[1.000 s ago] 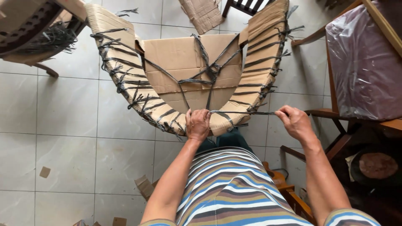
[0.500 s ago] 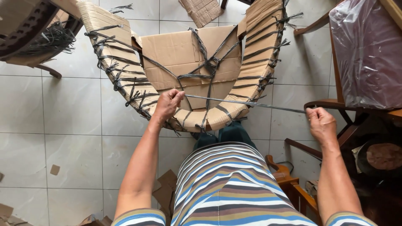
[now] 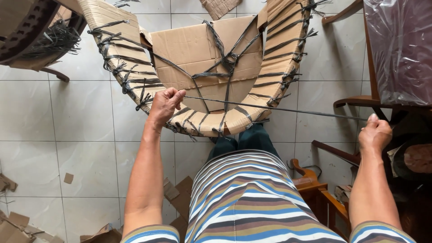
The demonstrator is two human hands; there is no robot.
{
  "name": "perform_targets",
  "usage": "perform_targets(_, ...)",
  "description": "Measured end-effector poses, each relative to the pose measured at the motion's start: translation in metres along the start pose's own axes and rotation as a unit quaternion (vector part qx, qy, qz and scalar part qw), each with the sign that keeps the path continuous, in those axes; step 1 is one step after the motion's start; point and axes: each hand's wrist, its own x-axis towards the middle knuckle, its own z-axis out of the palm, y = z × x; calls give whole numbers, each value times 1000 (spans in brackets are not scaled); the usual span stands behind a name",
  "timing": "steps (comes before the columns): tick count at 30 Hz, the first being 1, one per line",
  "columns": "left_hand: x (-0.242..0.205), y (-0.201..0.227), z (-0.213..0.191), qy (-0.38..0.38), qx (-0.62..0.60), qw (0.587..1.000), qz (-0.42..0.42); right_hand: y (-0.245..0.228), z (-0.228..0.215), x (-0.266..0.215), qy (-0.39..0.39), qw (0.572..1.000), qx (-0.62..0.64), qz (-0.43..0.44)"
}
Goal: Wrapping and lacing black plastic strips around a wooden chair frame to secure padding or create a seat surface.
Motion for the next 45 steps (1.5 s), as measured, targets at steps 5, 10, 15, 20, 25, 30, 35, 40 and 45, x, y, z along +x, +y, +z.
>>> perform_targets(5,-2,2,6,22,-48,998,25,6,15,-5,-1,994,-108,20)
perform_targets(10,-23,28,51,1,0,1000,14,-145,-4,-88,-55,995,-80,-34)
perform_targets(15,-48,49,124,-102,76,987,99,-299,4,-186,-203,905,165,-334)
perform_targets(20,-50,49,147,-120,73,986,83,-304,40,-227,-383,835,217,-330)
perform_targets(25,-37,12,127,-66,54,995,50,-282,29,-227,-431,844,267,-174)
perform_targets(30,-17,-34,137,-79,-4,996,-42,-222,15,-208,-427,863,268,-28)
perform_targets(35,5,-46,142,-102,42,991,-75,-134,21,-173,-321,898,287,90)
perform_targets(40,28,-39,151,-137,54,985,-95,-70,83,-139,-223,951,175,126)
perform_targets(45,74,-67,181,-178,89,970,-138,-28,215,-123,-287,920,111,244)
